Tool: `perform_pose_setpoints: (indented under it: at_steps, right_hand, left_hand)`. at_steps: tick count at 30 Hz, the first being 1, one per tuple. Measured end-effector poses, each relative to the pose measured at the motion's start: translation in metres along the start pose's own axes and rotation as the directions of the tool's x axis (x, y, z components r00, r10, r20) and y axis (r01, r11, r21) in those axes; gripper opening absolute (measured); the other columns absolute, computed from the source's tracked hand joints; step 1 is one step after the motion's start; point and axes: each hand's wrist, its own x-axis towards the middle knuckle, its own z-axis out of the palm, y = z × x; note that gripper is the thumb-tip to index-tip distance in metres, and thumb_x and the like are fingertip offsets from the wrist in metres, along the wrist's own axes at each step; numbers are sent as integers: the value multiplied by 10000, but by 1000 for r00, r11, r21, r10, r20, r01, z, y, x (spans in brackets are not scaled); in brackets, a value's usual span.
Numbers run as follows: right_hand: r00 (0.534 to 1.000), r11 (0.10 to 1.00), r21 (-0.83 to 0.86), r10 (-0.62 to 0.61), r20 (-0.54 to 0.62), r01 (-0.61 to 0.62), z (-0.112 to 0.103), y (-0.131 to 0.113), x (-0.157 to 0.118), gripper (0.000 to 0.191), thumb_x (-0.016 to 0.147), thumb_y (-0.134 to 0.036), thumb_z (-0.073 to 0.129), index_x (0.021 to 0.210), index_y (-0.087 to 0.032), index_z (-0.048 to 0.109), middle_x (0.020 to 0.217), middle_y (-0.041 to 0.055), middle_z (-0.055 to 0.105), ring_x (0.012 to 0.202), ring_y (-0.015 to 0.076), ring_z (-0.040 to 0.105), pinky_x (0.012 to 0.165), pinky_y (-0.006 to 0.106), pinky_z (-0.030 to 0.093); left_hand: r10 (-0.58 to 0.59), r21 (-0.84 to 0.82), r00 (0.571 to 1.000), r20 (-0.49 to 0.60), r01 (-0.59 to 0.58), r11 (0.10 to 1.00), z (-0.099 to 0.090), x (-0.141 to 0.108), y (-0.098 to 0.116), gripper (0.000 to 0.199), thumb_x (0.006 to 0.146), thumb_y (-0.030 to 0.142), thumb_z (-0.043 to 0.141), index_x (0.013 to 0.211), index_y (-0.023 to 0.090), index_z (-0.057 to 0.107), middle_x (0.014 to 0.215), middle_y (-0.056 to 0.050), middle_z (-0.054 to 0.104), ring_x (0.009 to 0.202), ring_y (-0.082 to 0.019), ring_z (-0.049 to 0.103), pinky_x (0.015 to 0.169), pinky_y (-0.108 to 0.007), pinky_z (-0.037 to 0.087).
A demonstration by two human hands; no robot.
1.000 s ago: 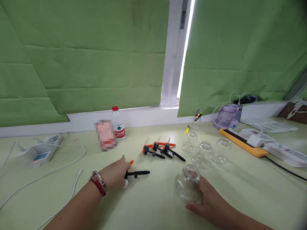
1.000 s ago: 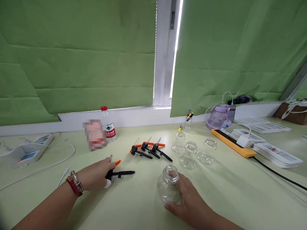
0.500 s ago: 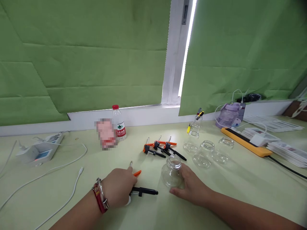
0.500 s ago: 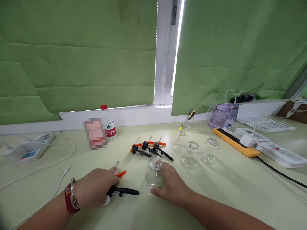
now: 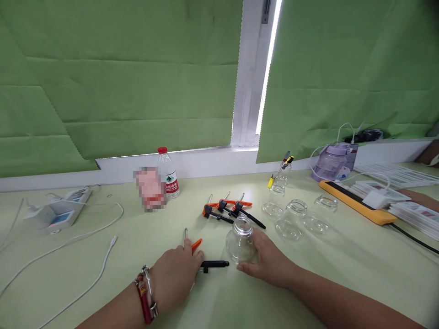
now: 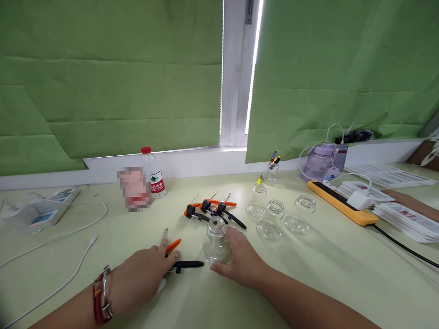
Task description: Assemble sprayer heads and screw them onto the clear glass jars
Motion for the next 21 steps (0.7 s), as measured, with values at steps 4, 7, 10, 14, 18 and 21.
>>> perform_pose_setpoints:
  at_steps: [4,7,10,14,18,21]
  right_hand:
    - [1000,1000,3,4,15,-4,-1,2,0,769,670,-491,701,1336,-262,394,1269,94,498,1164,323,449,981,467,364]
    - [999,1000,13,28,15,-28,-2,3,-1,824,645,-474,723,1354,-257,363,1294,97,480,1183,326,433,990,468,358]
    - [998,998,12,56,23,-56,-4,1,-1,864,612,-458,748,1354,-250,359,1302,104,478,1176,333,440,982,471,366]
    - [998,997,32,62,30,-63,-8,-5,0,805,602,-416,761,1310,-242,419,1269,103,512,1140,328,477,959,460,390]
    - [997,987,147,67,26,-70,-13,-8,-1,749,617,-338,754,1288,-238,437,1245,85,533,1131,297,502,947,422,419]
    - [994,965,240,104,34,-109,-16,-6,-3,791,617,-321,757,1315,-237,396,1258,83,522,1141,281,507,947,409,433]
  left_hand:
    - [-55,-246,994,-94,30,969,8,-2,1,770,667,111,546,1412,179,365,1382,-215,456,1098,-356,571,890,-498,460]
    - [-167,-404,980,-105,111,908,18,-4,-8,852,646,175,588,1444,178,290,1493,-170,300,1250,-354,449,993,-493,395]
    - [-198,-564,971,-132,91,821,29,-2,-18,777,632,198,614,1379,222,401,1506,-96,296,1331,-325,349,1056,-463,348]
    - [-139,-718,970,-201,-49,694,37,3,-27,654,611,180,649,1251,246,531,1396,-79,444,1284,-308,413,1040,-426,382]
    - [-93,-760,972,-215,-107,641,38,10,-30,446,626,238,693,1067,237,631,1310,-78,507,1182,-306,504,1004,-427,407]
    - [-103,-768,965,-242,-125,628,39,14,-31,422,627,263,712,1042,233,638,1268,-79,532,1144,-290,523,974,-405,426]
